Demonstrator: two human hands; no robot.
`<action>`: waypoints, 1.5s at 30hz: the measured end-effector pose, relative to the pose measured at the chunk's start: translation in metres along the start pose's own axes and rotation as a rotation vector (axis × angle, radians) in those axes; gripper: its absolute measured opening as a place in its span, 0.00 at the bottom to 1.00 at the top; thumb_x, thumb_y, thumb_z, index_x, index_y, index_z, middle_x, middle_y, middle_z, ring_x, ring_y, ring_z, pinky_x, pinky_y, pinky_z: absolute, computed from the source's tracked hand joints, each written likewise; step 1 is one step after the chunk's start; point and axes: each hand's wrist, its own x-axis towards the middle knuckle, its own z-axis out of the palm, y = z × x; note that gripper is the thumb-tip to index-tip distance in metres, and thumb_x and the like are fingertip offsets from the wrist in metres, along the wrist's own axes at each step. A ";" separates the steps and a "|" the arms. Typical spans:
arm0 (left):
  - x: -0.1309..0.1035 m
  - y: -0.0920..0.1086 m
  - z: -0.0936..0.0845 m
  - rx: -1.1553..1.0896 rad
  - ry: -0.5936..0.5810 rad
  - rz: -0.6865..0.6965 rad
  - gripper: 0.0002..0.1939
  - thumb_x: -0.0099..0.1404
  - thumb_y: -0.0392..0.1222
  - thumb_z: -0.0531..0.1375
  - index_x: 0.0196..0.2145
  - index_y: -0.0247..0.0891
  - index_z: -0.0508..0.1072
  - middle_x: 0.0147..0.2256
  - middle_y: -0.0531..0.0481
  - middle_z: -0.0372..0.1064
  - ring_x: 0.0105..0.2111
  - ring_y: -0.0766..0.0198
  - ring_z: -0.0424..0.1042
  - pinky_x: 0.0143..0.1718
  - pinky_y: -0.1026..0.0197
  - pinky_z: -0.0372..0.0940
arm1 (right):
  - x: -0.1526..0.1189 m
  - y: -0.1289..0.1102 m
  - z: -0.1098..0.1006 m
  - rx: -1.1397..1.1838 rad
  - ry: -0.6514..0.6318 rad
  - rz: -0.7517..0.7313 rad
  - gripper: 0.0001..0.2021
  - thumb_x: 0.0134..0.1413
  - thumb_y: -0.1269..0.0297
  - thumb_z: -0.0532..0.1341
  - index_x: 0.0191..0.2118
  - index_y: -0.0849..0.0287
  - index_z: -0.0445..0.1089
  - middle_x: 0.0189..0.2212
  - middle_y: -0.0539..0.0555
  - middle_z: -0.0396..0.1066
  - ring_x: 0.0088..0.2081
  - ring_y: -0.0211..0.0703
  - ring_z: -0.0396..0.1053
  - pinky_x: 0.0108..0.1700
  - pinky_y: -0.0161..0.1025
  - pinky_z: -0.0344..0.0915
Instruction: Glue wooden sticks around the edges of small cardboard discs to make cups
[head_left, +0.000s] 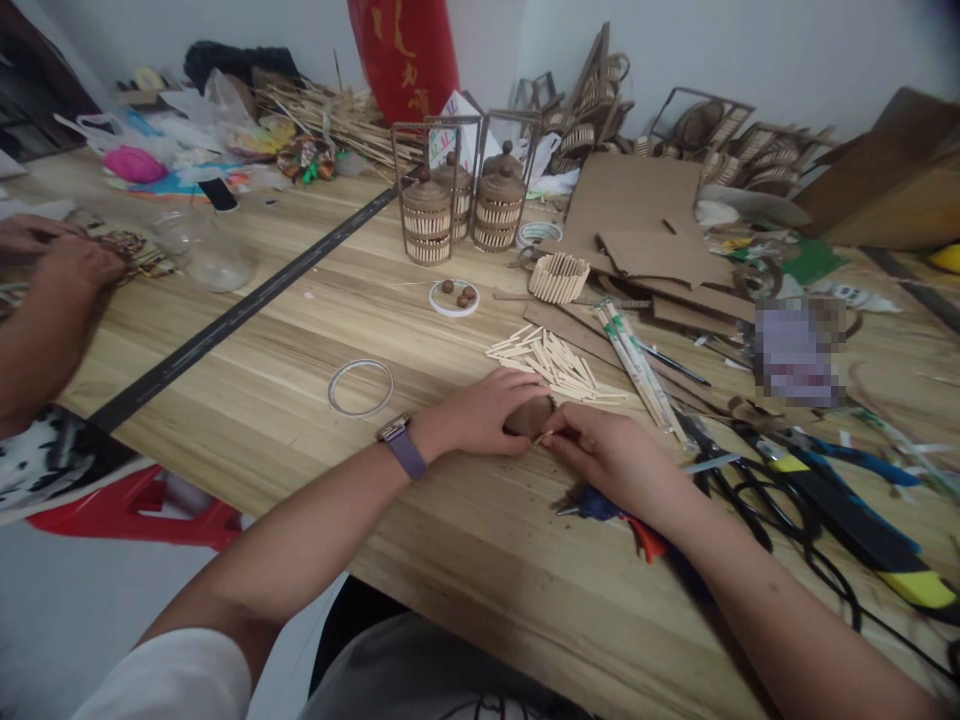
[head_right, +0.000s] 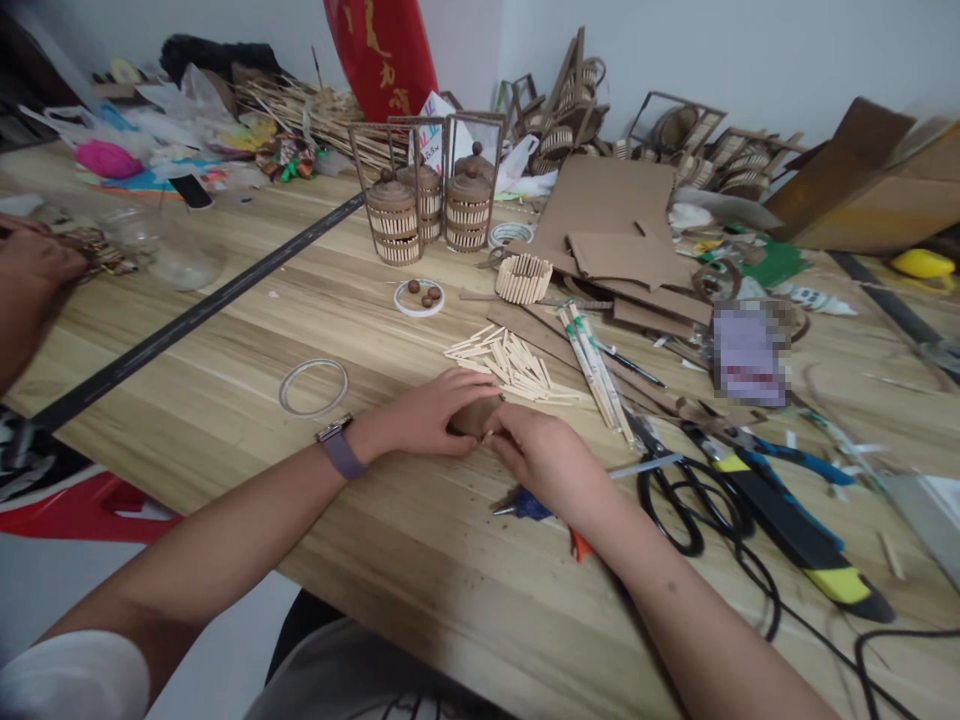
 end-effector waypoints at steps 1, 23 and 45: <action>0.000 0.000 0.000 0.000 0.001 0.001 0.33 0.55 0.39 0.64 0.58 0.33 0.61 0.60 0.36 0.57 0.62 0.50 0.54 0.63 0.48 0.51 | 0.000 0.000 0.001 -0.006 0.000 -0.008 0.05 0.56 0.66 0.54 0.33 0.56 0.67 0.25 0.51 0.73 0.26 0.41 0.68 0.29 0.34 0.59; 0.002 0.010 0.004 0.106 0.034 -0.013 0.33 0.54 0.41 0.64 0.57 0.37 0.61 0.57 0.39 0.60 0.58 0.49 0.57 0.60 0.48 0.54 | 0.001 0.005 0.005 -0.043 0.034 -0.089 0.06 0.56 0.70 0.52 0.32 0.55 0.64 0.28 0.51 0.72 0.29 0.43 0.70 0.31 0.35 0.61; 0.004 0.021 0.010 0.171 0.094 -0.069 0.32 0.55 0.39 0.63 0.56 0.31 0.62 0.55 0.38 0.62 0.56 0.51 0.59 0.60 0.51 0.56 | -0.068 0.017 -0.048 -0.125 -0.032 0.283 0.20 0.58 0.48 0.53 0.22 0.52 0.67 0.15 0.50 0.68 0.17 0.40 0.65 0.19 0.35 0.58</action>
